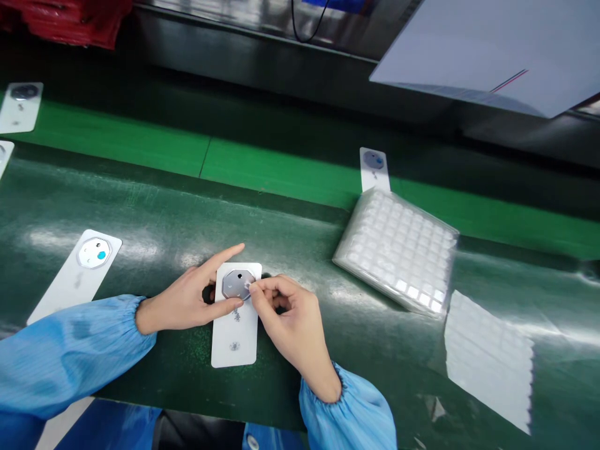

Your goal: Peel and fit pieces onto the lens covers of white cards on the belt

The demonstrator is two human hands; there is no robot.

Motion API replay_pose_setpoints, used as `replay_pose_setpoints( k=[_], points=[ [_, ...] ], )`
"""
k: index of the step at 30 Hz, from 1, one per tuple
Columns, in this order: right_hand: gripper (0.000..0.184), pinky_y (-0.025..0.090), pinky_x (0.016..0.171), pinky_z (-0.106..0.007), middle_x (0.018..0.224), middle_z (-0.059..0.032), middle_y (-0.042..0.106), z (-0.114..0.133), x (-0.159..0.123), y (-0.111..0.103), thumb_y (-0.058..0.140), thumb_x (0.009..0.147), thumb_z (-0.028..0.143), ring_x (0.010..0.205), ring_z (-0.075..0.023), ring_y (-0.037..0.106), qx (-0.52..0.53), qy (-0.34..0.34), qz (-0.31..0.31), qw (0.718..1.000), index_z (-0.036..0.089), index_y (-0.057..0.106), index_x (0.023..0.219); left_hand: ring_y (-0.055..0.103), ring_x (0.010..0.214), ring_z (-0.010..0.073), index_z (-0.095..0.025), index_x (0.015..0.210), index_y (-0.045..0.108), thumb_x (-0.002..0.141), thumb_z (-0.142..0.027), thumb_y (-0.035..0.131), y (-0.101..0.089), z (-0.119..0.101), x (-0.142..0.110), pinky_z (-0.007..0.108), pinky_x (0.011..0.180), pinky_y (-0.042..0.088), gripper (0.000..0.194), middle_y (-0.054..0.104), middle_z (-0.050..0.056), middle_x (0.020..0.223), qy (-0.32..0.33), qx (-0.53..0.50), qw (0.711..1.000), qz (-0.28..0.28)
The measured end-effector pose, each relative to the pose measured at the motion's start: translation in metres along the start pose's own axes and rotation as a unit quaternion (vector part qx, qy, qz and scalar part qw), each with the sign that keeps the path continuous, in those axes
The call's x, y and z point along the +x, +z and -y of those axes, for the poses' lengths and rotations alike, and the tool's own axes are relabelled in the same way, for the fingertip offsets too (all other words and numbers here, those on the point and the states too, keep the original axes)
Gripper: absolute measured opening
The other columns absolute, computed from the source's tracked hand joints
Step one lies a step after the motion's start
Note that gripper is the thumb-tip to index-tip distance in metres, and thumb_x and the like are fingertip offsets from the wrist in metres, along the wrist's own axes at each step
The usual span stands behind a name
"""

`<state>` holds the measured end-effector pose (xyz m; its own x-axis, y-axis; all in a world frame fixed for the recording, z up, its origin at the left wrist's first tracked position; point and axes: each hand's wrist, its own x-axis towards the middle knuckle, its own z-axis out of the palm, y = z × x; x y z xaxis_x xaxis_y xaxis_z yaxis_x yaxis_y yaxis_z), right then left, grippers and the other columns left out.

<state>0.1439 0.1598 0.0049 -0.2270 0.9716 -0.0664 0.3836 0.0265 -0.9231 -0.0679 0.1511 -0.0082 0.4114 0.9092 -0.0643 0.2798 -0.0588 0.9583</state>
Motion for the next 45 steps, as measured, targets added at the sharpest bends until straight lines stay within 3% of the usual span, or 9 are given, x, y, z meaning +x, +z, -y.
replay_pose_setpoints(
  k=[7,15,21,28,34,45],
  points=[
    [0.031,0.05,0.045,-0.023,0.068,-0.0045,0.068,-0.001,-0.001,0.0,0.07,0.092,0.045,0.054,-0.0141,0.06,-0.001,0.021,0.003,1.0,0.017,0.074,0.079,0.068,0.071,0.0194,-0.032,0.166,0.013,0.093,-0.031,0.068,0.0,0.002,-0.001,0.028,0.058,0.05,0.092,0.07,-0.003,0.079,-0.003,-0.02,1.0,0.005],
    [0.029,0.047,0.045,-0.023,0.06,-0.0011,0.061,0.004,-0.002,0.002,0.07,0.09,0.042,0.051,-0.013,0.055,-0.007,0.022,-0.01,1.0,0.017,0.073,0.074,0.06,0.059,0.0168,-0.031,0.167,0.007,0.094,-0.034,0.07,0.0,0.002,-0.001,0.027,0.05,0.042,0.097,0.064,-0.005,0.07,-0.001,-0.016,1.0,0.007],
    [0.026,0.045,0.049,-0.024,0.056,0.0022,0.054,0.005,-0.005,0.004,0.07,0.09,0.038,0.051,-0.0117,0.05,-0.036,-0.008,-0.042,0.998,0.018,0.072,0.073,0.059,0.06,0.0158,-0.032,0.167,0.001,0.095,-0.036,0.07,0.0,0.005,-0.002,0.026,0.053,0.044,0.1,0.064,-0.005,0.073,-0.004,-0.046,0.999,0.013],
    [0.027,0.04,0.05,-0.023,0.053,0.0063,0.045,0.009,-0.008,0.005,0.071,0.091,0.03,0.049,-0.0087,0.043,-0.094,-0.062,-0.077,0.991,0.018,0.067,0.067,0.054,0.058,0.0132,-0.036,0.167,0.003,0.096,-0.03,0.069,0.002,0.004,-0.004,0.024,0.053,0.041,0.097,0.059,-0.007,0.07,0.003,-0.044,0.999,0.012],
    [0.027,0.04,0.052,-0.024,0.053,0.0064,0.048,0.012,-0.008,0.003,0.072,0.092,0.025,0.05,-0.0082,0.045,-0.123,-0.102,-0.084,0.984,0.018,0.067,0.066,0.049,0.054,0.0116,-0.039,0.166,0.006,0.097,-0.027,0.068,0.002,0.0,-0.004,0.023,0.049,0.037,0.094,0.054,-0.008,0.066,0.022,-0.056,0.998,0.007],
    [0.032,0.04,0.052,-0.024,0.057,0.006,0.043,0.013,-0.007,-0.002,0.078,0.088,0.029,0.053,-0.009,0.046,-0.083,-0.061,-0.08,0.991,0.02,0.062,0.062,0.055,0.055,0.0128,-0.038,0.166,0.011,0.096,-0.028,0.07,0.004,0.003,-0.006,0.023,0.05,0.042,0.092,0.059,-0.007,0.067,0.044,-0.065,0.997,-0.01]
  ],
)
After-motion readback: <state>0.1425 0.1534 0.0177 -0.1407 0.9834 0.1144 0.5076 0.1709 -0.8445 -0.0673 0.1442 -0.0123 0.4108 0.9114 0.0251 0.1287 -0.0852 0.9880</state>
